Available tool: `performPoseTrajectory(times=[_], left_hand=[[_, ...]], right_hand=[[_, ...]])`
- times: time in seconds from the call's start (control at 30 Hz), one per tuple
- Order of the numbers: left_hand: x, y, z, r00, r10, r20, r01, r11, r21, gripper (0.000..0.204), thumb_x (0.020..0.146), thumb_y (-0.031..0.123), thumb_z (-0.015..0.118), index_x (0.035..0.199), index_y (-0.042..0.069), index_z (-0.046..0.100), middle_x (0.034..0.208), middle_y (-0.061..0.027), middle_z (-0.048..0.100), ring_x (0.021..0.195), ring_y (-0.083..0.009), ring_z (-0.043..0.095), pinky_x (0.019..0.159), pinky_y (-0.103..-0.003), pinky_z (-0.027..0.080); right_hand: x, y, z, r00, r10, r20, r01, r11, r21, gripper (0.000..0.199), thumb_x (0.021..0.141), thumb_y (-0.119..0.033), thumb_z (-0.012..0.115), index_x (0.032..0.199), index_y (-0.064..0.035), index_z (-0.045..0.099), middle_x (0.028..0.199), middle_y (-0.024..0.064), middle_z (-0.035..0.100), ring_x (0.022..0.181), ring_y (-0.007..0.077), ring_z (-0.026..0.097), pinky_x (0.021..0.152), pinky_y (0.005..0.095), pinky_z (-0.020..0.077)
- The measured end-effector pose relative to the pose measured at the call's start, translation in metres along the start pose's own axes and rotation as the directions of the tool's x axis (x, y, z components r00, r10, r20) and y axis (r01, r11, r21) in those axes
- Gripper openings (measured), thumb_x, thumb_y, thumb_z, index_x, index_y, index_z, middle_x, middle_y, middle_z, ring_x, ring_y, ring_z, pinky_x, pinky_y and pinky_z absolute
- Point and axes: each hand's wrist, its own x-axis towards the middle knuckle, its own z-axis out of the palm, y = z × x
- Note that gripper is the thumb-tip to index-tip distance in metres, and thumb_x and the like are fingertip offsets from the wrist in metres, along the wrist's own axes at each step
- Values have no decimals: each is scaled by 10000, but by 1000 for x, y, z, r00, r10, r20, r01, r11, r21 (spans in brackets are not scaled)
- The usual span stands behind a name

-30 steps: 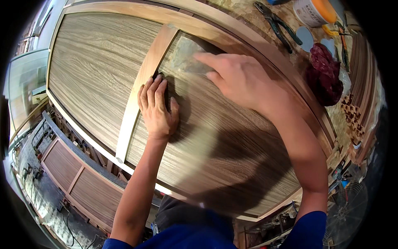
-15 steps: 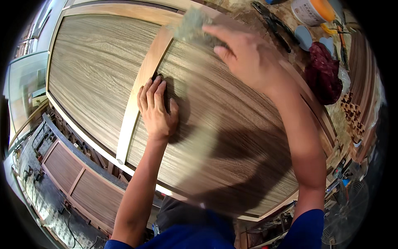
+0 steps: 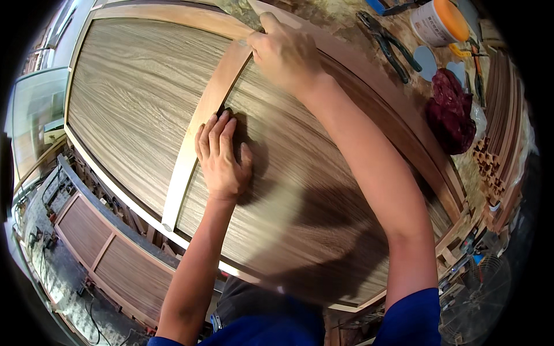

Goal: The person assembles a wooden door panel by attaching a wooden strip to the frame. They use a putty knife to apply adhesive, a rubber mallet to tap the strip into place, and a nail gun to secure it. The person also uses a sander to smooth the edges of the strip and the door frame.

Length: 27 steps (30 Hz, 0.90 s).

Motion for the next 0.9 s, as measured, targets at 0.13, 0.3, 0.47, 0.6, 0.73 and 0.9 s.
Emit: performPoseTrajectory(times=[0.13, 0.3, 0.47, 0.6, 0.73, 0.9], left_hand=[[0, 2, 1, 1000, -5, 6, 5, 1000, -20, 561, 861, 168, 682, 1404, 54, 597, 1517, -118, 575, 1489, -349, 435, 1281, -544, 265], [1, 2, 1, 1000, -5, -1, 5, 1000, -23, 548, 855, 174, 685, 1384, 49, 611, 1506, -119, 585, 1481, -348, 448, 1276, -544, 274], [-4, -11, 1, 998, -10, -57, 6, 998, -69, 548, 820, 133, 696, 1359, 60, 625, 1474, -136, 594, 1452, -342, 480, 1252, -550, 319], [4, -3, 0, 991, 20, -133, -40, 988, -146, 546, 818, 205, 725, 1340, 67, 646, 1445, -110, 612, 1449, -309, 481, 1265, -533, 321], [-3, -9, 8, 983, 23, -182, -48, 990, -134, 524, 838, 252, 718, 1316, 49, 654, 1445, -104, 616, 1468, -295, 457, 1285, -511, 283], [-10, -13, 8, 985, 16, -169, -32, 995, -91, 537, 839, 269, 718, 1323, 47, 649, 1471, -99, 592, 1477, -295, 436, 1299, -508, 257]], right_hand=[[0, 5, 10, 998, -20, -52, 19, 999, -26, 80, 926, -134, 689, 917, -74, 740, 1122, 168, 698, 811, 339, 733, 662, 471, 601], [17, 28, -1, 957, 272, -97, -266, 962, 62, 281, 924, -304, 765, 1041, -57, 702, 1239, 300, 645, 1116, 372, 680, 930, 496, 529], [21, 89, 2, 995, 95, 25, -87, 967, -238, 261, 1019, -162, 601, 1241, -56, 689, 1159, 204, 698, 1022, 399, 677, 931, 458, 553], [-7, 261, 3, 966, 184, 181, -190, 982, 17, 359, 1026, -116, 567, 1371, -55, 642, 1324, 148, 694, 1258, 285, 641, 1078, 391, 498], [-27, 330, 1, 896, 219, 386, -261, 964, 58, 346, 1078, -185, 606, 1401, -61, 631, 1315, 95, 692, 1257, 197, 625, 1093, 345, 465], [-61, 291, -28, 982, 120, 148, -32, 868, -496, 362, 1066, -244, 653, 1372, -51, 661, 1276, 113, 714, 1216, 250, 652, 1064, 363, 492]])
